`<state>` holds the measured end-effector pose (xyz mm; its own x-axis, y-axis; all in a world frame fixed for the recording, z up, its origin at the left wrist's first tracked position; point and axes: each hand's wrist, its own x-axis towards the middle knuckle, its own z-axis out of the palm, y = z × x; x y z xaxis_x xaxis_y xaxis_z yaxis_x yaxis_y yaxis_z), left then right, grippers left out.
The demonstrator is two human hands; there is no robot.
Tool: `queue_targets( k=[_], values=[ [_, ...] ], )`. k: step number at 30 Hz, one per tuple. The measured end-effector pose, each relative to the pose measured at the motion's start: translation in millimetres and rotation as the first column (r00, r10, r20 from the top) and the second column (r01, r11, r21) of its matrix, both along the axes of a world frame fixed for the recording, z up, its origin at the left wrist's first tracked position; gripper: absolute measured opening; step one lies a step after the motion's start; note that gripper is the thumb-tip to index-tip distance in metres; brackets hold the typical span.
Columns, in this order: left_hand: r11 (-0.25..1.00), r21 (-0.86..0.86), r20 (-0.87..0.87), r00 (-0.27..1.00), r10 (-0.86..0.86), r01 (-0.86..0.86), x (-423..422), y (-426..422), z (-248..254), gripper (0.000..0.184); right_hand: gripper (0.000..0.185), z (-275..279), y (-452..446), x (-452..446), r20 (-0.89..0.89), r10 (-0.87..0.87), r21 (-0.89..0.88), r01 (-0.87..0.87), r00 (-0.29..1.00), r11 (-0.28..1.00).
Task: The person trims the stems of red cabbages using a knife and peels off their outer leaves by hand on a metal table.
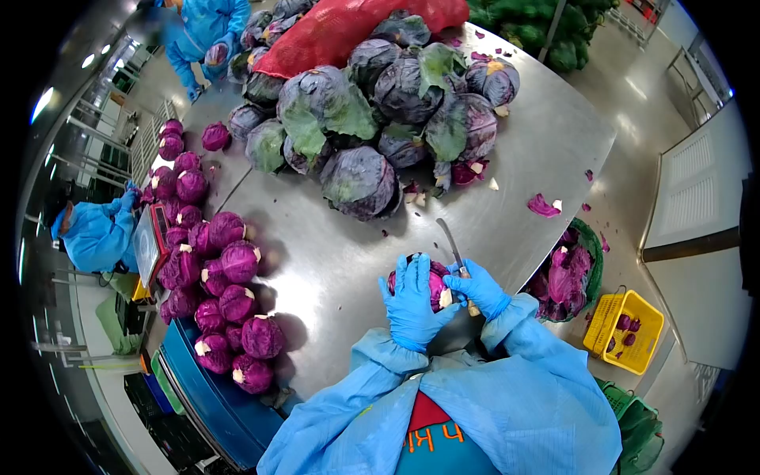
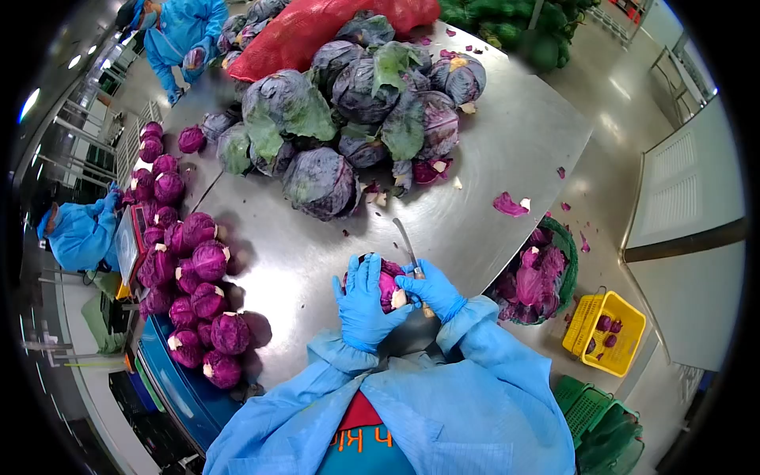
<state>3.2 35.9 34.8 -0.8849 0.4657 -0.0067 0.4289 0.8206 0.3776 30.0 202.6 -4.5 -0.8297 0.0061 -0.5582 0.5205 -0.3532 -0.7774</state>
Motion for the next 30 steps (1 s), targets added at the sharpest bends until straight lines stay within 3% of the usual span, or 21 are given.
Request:
queue_targets(
  k=[2, 4, 5, 8, 13, 14, 17, 18, 21, 22, 23, 24, 27, 28, 30],
  values=[
    [1.000, -0.010, 0.001, 1.000, -0.014, 0.014, -1, 4, 0, 0.107, 0.043, -5, 6, -1, -0.012, 0.020, 0.024, -0.020, 1.000, 1.000],
    [0.998, -0.046, -0.005, 0.999, -0.032, 0.032, 0, 8, -1, 0.107, 0.038, -10, 4, 1, -0.222, 0.082, 0.390, 0.012, 0.972, 0.921],
    [0.998, -0.050, 0.003, 0.999, -0.039, 0.039, 1, 10, 0, 0.106, 0.036, -10, 3, 2, -0.309, 0.142, 0.551, 0.055, 0.940, 0.833],
    [0.995, -0.066, 0.001, 0.997, -0.081, 0.081, 3, 13, 5, 0.103, 0.030, -1, 9, -9, -0.221, 0.313, 0.856, 0.030, 0.924, 0.516],
    [0.974, -0.096, -0.051, 0.976, -0.211, 0.206, 29, 9, 3, 0.097, 0.025, 3, 47, -53, -0.220, 0.318, 0.850, 0.021, 0.922, 0.527],
    [0.980, -0.038, -0.106, 0.974, -0.200, 0.197, 32, 4, 0, 0.089, 0.025, -4, 51, -56, -0.206, 0.329, 0.862, 0.011, 0.922, 0.508],
    [0.990, 0.069, 0.007, 0.992, -0.126, 0.125, 26, -16, 16, 0.078, 0.025, -20, 57, -47, -0.199, 0.271, 0.816, 0.006, 0.942, 0.578],
    [0.981, 0.160, -0.028, 0.994, -0.107, 0.110, 20, -23, 17, 0.071, 0.025, -26, 58, -41, -0.200, 0.282, 0.824, 0.006, 0.938, 0.567],
    [0.962, 0.271, -0.031, 0.999, 0.039, -0.030, 8, -53, -10, 0.074, 0.023, -47, 77, -25, -0.055, 0.177, 0.959, 0.002, 0.983, 0.284],
    [0.950, 0.275, 0.090, 0.987, 0.130, -0.150, 5, -62, -7, 0.078, 0.022, -47, 85, -20, -0.047, 0.121, 0.973, 0.018, 0.991, 0.228],
    [0.936, 0.296, 0.098, 0.981, 0.168, -0.190, 1, -71, -10, 0.080, 0.020, -49, 94, -14, -0.042, 0.062, 0.985, 0.031, 0.997, 0.173],
    [0.920, 0.315, 0.114, 0.972, 0.207, -0.233, 0, -81, -17, 0.082, 0.022, -55, 99, -6, -0.150, 0.047, 0.980, 0.142, 0.988, 0.138],
    [0.900, 0.342, 0.239, 0.952, 0.193, -0.269, -12, -105, -32, 0.092, 0.026, -3, 58, -8, -0.246, 0.040, 0.906, 0.216, 0.968, 0.364],
    [0.884, 0.367, 0.312, 0.933, 0.178, -0.291, -17, -106, -32, 0.094, 0.034, -12, 43, -7, -0.340, 0.140, 0.829, 0.227, 0.930, 0.512],
    [0.875, 0.391, 0.352, 0.925, 0.144, -0.285, -26, -108, -28, 0.101, 0.058, 4, 1, -12, -0.220, 0.396, 0.701, -0.138, 0.891, 0.700]
  ],
)
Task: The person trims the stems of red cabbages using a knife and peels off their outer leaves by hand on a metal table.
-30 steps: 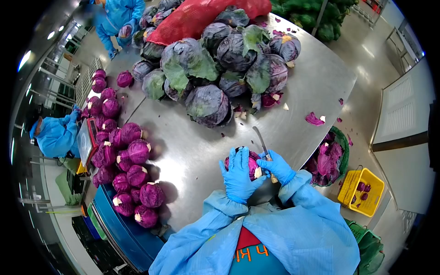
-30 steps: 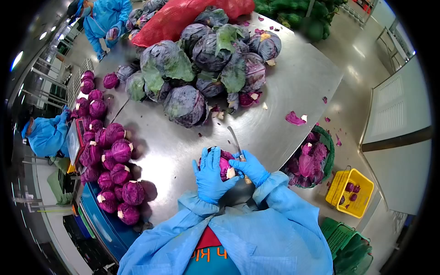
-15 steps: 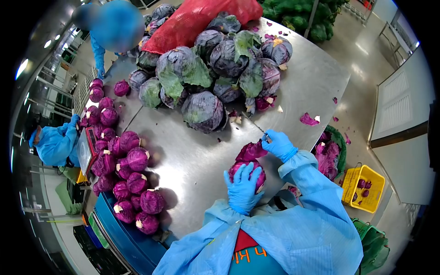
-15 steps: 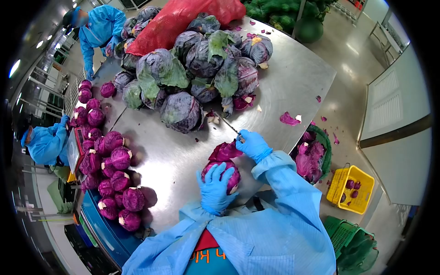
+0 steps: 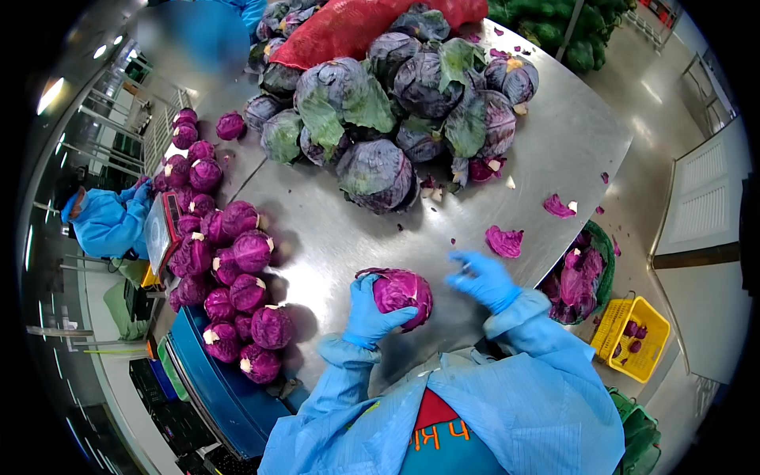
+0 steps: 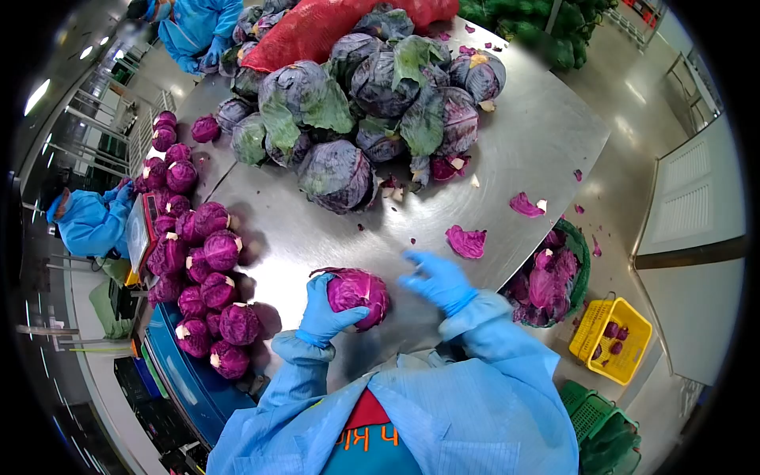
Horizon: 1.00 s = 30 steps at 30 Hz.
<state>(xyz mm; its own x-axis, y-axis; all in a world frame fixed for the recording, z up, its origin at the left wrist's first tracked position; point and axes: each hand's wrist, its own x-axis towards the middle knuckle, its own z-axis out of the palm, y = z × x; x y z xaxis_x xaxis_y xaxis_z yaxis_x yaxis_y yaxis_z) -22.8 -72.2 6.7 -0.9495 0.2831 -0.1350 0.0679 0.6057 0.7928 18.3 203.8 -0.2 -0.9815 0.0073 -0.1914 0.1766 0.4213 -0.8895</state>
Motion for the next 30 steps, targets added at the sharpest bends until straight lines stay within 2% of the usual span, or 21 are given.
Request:
queue_targets(
  k=[1, 2, 5, 6, 7, 9, 12, 15, 18, 21, 24, 25, 27, 28, 29, 30],
  values=[
    [0.999, -0.028, 0.010, 1.000, -0.024, 0.024, -4, 1, 2, 0.102, 0.067, 18, -21, -6, 0.149, 0.111, -0.191, -0.082, 0.983, 0.978],
    [0.997, -0.058, 0.021, 0.999, -0.046, 0.047, -8, 2, 3, 0.103, 0.073, 15, -37, -10, 0.116, 0.188, -0.234, -0.157, 0.975, 0.959],
    [0.980, -0.170, 0.001, 0.995, -0.103, 0.102, -14, 3, 4, 0.105, 0.076, -29, -55, -20, 0.020, 0.228, -0.239, -0.217, 0.973, 0.946],
    [0.978, -0.180, 0.014, 0.995, -0.101, 0.102, -15, 4, 5, 0.106, 0.074, -22, -51, -25, 0.051, 0.278, -0.248, -0.258, 0.959, 0.934],
    [0.976, -0.190, 0.030, 0.995, -0.099, 0.103, -15, 5, 5, 0.106, 0.071, -26, -51, -25, -0.035, 0.296, -0.229, -0.296, 0.955, 0.927],
    [0.968, -0.225, 0.059, 0.993, -0.102, 0.113, -17, 10, 10, 0.104, 0.065, -26, -50, -29, -0.203, 0.333, -0.176, -0.368, 0.921, 0.913],
    [0.971, -0.188, 0.045, 0.989, -0.140, 0.146, -20, 15, 16, 0.100, 0.056, 2, -45, -32, -0.091, 0.487, 0.234, -0.457, 0.869, 0.858],
    [0.964, -0.206, -0.024, 0.984, -0.177, 0.168, -17, 14, 12, 0.098, 0.052, 8, -46, -29, -0.134, 0.448, 0.275, -0.402, 0.884, 0.874],
    [0.957, -0.237, -0.070, 0.980, -0.186, 0.164, -12, 13, 10, 0.097, 0.053, -7, -47, -20, -0.288, 0.355, 0.275, -0.278, 0.889, 0.920],
    [0.954, -0.256, -0.089, 0.979, -0.182, 0.154, -10, 14, 9, 0.099, 0.047, 1, -45, -16, -0.204, 0.309, 0.240, -0.259, 0.929, 0.936],
    [0.954, -0.255, -0.053, 0.983, -0.178, 0.159, -9, 15, 15, 0.103, 0.041, -17, -45, -10, -0.263, 0.136, 0.139, -0.102, 0.955, 0.985],
    [0.954, -0.251, -0.034, 0.984, -0.177, 0.163, -9, 15, 18, 0.105, 0.037, -19, -38, -14, -0.164, 0.033, 0.063, -0.023, 0.986, 0.998],
    [0.926, -0.195, -0.075, 0.937, -0.342, 0.322, -8, 2, 21, 0.107, 0.031, -25, -6, -21, 0.059, -0.154, -0.062, 0.157, 0.986, 0.986],
    [0.899, -0.171, -0.100, 0.901, -0.423, 0.403, -7, -4, 21, 0.108, 0.030, -53, 15, -17, -0.011, -0.209, 0.136, 0.208, 0.978, 0.969],
    [0.928, -0.122, -0.112, 0.924, -0.366, 0.353, -4, -7, 19, 0.109, 0.029, -79, 42, -13, -0.091, -0.245, 0.323, 0.261, 0.965, 0.910],
    [0.953, -0.072, -0.120, 0.946, -0.302, 0.295, 2, -10, 12, 0.109, 0.030, -85, 66, -4, -0.094, -0.291, 0.362, 0.305, 0.952, 0.881]
  ],
)
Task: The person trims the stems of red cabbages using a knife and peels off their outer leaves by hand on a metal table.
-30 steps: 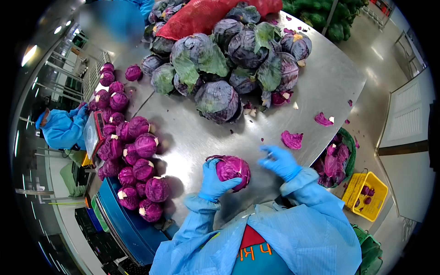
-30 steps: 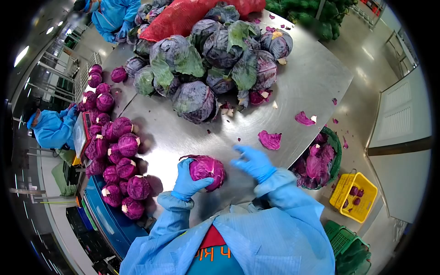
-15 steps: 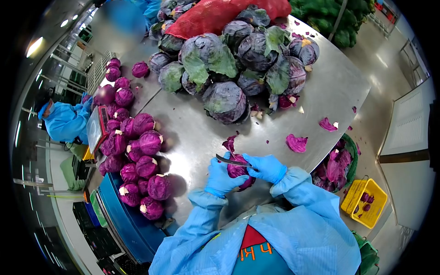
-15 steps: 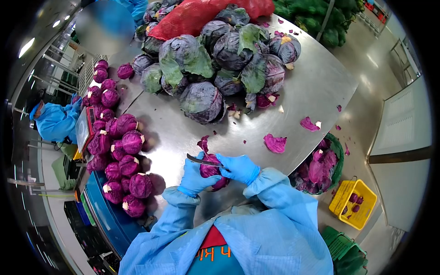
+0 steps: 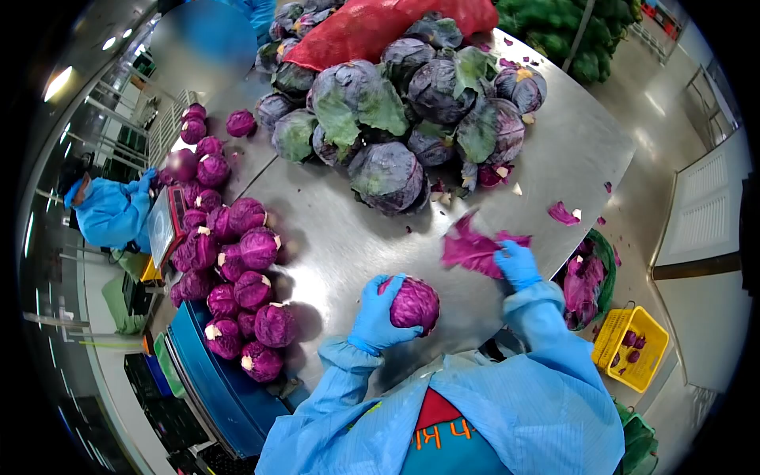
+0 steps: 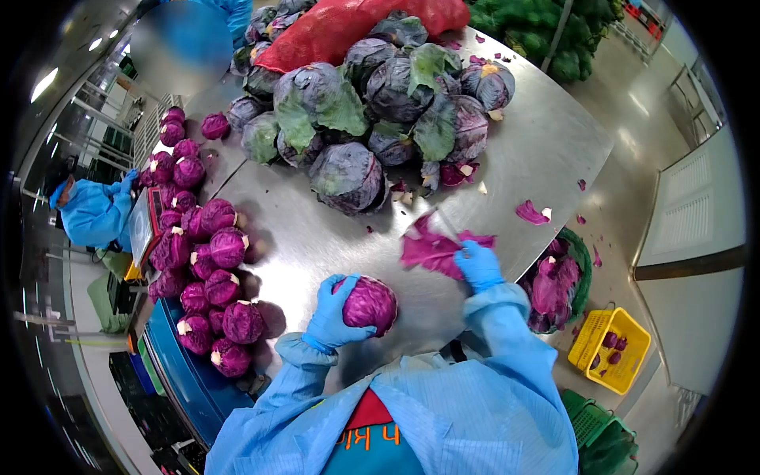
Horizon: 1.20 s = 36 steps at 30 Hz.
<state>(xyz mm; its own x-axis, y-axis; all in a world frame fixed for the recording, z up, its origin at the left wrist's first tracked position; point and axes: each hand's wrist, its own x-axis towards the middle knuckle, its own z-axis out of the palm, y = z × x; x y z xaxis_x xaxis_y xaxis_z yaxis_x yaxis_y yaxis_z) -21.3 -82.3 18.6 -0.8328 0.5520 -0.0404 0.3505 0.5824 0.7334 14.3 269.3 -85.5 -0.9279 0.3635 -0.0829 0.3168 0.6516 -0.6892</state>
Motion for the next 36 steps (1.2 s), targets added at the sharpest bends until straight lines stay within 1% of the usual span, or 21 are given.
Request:
queue_targets(
  k=[1, 3, 5, 6, 8, 9, 10, 11, 13, 16, 19, 20, 23, 26, 29, 30, 32, 33, 34, 35, 36],
  values=[
    [0.997, 0.047, 0.021, 0.997, 0.068, -0.069, 6, -4, -8, 0.110, 0.030, -5, 20, 12, 0.017, -0.047, 0.038, 0.046, 0.999, 0.998],
    [0.976, 0.131, 0.114, 0.981, 0.157, -0.172, 7, -19, -24, 0.109, 0.041, -4, 57, 33, 0.148, -0.169, 0.235, 0.131, 0.975, 0.963],
    [0.932, 0.223, 0.225, 0.945, 0.238, -0.287, 9, -26, -32, 0.107, 0.049, 52, 48, 42, 0.157, -0.373, 0.306, 0.314, 0.915, 0.899],
    [0.920, 0.210, 0.244, 0.929, 0.280, -0.332, 11, -23, -30, 0.103, 0.057, 38, 50, 50, -0.014, -0.390, 0.368, 0.368, 0.921, 0.854],
    [0.891, 0.143, 0.230, 0.890, 0.394, -0.431, 18, -9, -28, 0.102, 0.061, 49, 22, 49, -0.132, -0.272, 0.091, 0.285, 0.953, 0.954],
    [0.873, 0.110, 0.218, 0.869, 0.445, -0.475, 19, 0, -25, 0.101, 0.063, 55, 0, 46, -0.204, -0.229, -0.047, 0.224, 0.952, 0.973],
    [0.856, 0.084, 0.311, 0.830, 0.463, -0.510, 16, 8, -17, 0.101, 0.066, 53, -24, 43, -0.066, -0.147, -0.277, 0.124, 0.987, 0.953],
    [0.821, 0.106, 0.353, 0.793, 0.496, -0.560, 18, 16, -10, 0.102, 0.068, 53, -50, 38, 0.043, -0.034, -0.499, 0.051, 0.999, 0.865],
    [0.746, 0.139, 0.435, 0.717, 0.545, -0.652, 22, 27, -2, 0.103, 0.064, 84, -106, 26, 0.261, 0.221, -0.596, -0.023, 0.940, 0.803],
    [0.694, 0.169, 0.406, 0.691, 0.598, -0.700, 34, 25, -30, 0.108, 0.059, 67, -143, 21, 0.036, 0.192, -0.545, -0.142, 0.981, 0.826],
    [0.695, 0.170, 0.404, 0.693, 0.598, -0.699, 34, 18, -37, 0.110, 0.057, 39, -137, 19, -0.052, 0.147, -0.823, -0.125, 0.988, 0.553],
    [0.700, 0.169, 0.407, 0.696, 0.592, -0.694, 33, 17, -39, 0.110, 0.048, 33, -137, 19, -0.080, 0.131, -0.773, -0.144, 0.988, 0.617],
    [0.727, 0.168, 0.395, 0.721, 0.569, -0.665, 32, 12, -41, 0.111, 0.035, 19, -128, 19, -0.102, 0.232, -0.589, -0.246, 0.967, 0.770],
    [0.693, 0.227, 0.445, 0.705, 0.551, -0.685, 33, 3, -52, 0.108, 0.024, 50, -114, 7, -0.054, 0.354, -0.417, -0.343, 0.934, 0.842],
    [0.611, 0.381, 0.585, 0.692, 0.422, -0.694, 34, 3, -31, 0.094, 0.019, 49, -93, -7, -0.044, 0.384, -0.104, -0.387, 0.922, 0.916],
    [0.585, 0.401, 0.708, 0.644, 0.290, -0.705, 33, 1, -31, 0.089, 0.018, 48, -82, -13, -0.050, 0.436, -0.051, -0.438, 0.899, 0.898],
    [0.528, 0.423, 0.870, 0.493, -0.009, -0.736, 29, -7, -32, 0.078, 0.017, 26, -56, -20, -0.058, 0.378, 0.229, -0.357, 0.924, 0.906],
    [0.478, 0.383, 0.911, 0.409, -0.054, -0.790, 33, -6, -34, 0.079, 0.015, 17, -33, -19, -0.052, 0.282, 0.249, -0.261, 0.958, 0.933],
    [0.430, 0.334, 0.941, 0.321, -0.106, -0.839, 39, -5, -37, 0.079, 0.016, 23, -14, -18, -0.037, 0.138, 0.322, -0.119, 0.990, 0.939],
    [0.387, 0.275, 0.960, 0.228, -0.162, -0.880, 43, -2, -40, 0.079, 0.016, 14, 14, -11, -0.122, 0.061, 0.307, -0.021, 0.991, 0.952],
    [0.384, 0.281, 0.958, 0.232, -0.170, -0.880, 43, 5, -37, 0.078, 0.021, 17, 35, 0, -0.137, -0.026, 0.280, 0.064, 0.990, 0.958]
  ],
)
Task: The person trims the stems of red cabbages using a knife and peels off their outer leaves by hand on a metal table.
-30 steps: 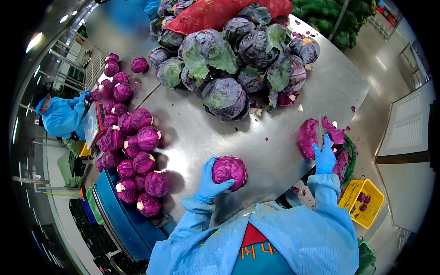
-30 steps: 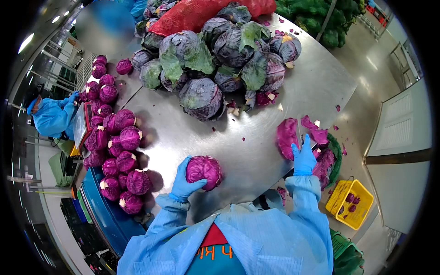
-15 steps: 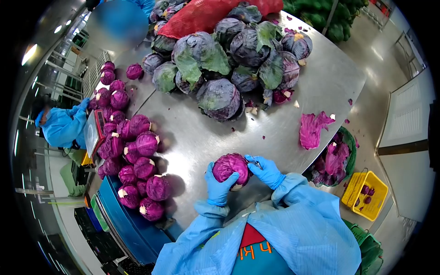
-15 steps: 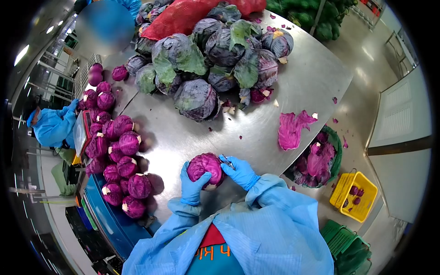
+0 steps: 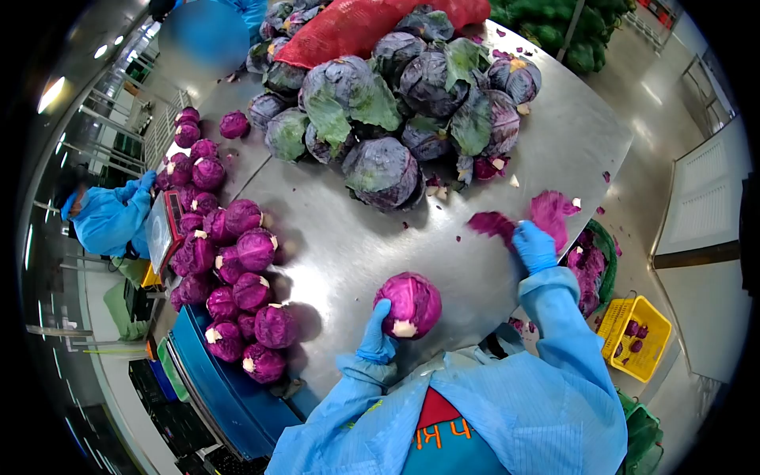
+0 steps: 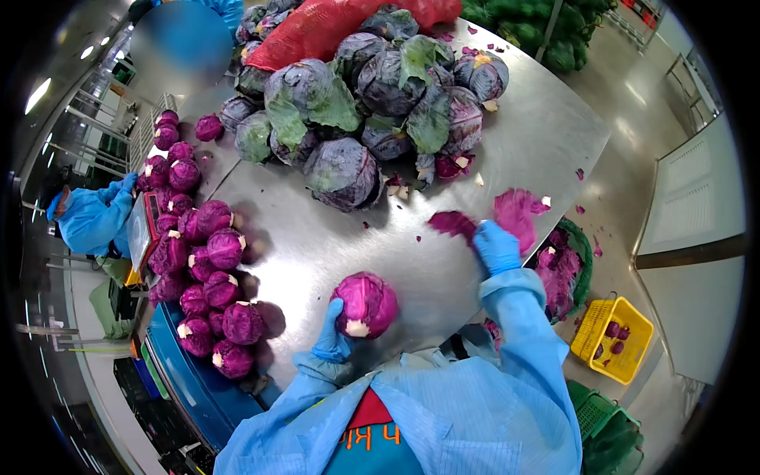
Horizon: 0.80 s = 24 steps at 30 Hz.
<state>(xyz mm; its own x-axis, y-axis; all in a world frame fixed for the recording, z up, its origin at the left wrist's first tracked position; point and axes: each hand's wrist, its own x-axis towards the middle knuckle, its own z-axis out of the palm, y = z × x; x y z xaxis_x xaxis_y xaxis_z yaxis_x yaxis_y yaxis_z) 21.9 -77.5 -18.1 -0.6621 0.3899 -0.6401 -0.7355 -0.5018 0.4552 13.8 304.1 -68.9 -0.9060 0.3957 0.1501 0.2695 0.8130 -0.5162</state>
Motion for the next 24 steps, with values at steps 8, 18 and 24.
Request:
queue_targets(
  k=[8, 18, 24],
  values=[
    [0.529, -0.770, -0.631, 0.552, -0.545, -0.358, -39, 38, 7, 0.047, 0.025, -77, 91, 164, 0.145, -0.555, -0.236, 0.574, 0.819, 0.784],
    [0.169, -0.953, -0.246, 0.316, -0.916, -0.252, -41, 58, 49, 0.119, 0.031, -6, 26, 157, 0.093, -0.611, -0.529, 0.559, 0.786, 0.638],
    [0.168, -0.941, -0.268, 0.341, -0.901, -0.294, -36, 58, 34, 0.125, 0.041, 50, -104, 72, 0.102, 0.205, -0.670, -0.085, 0.974, 0.738]
  ],
)
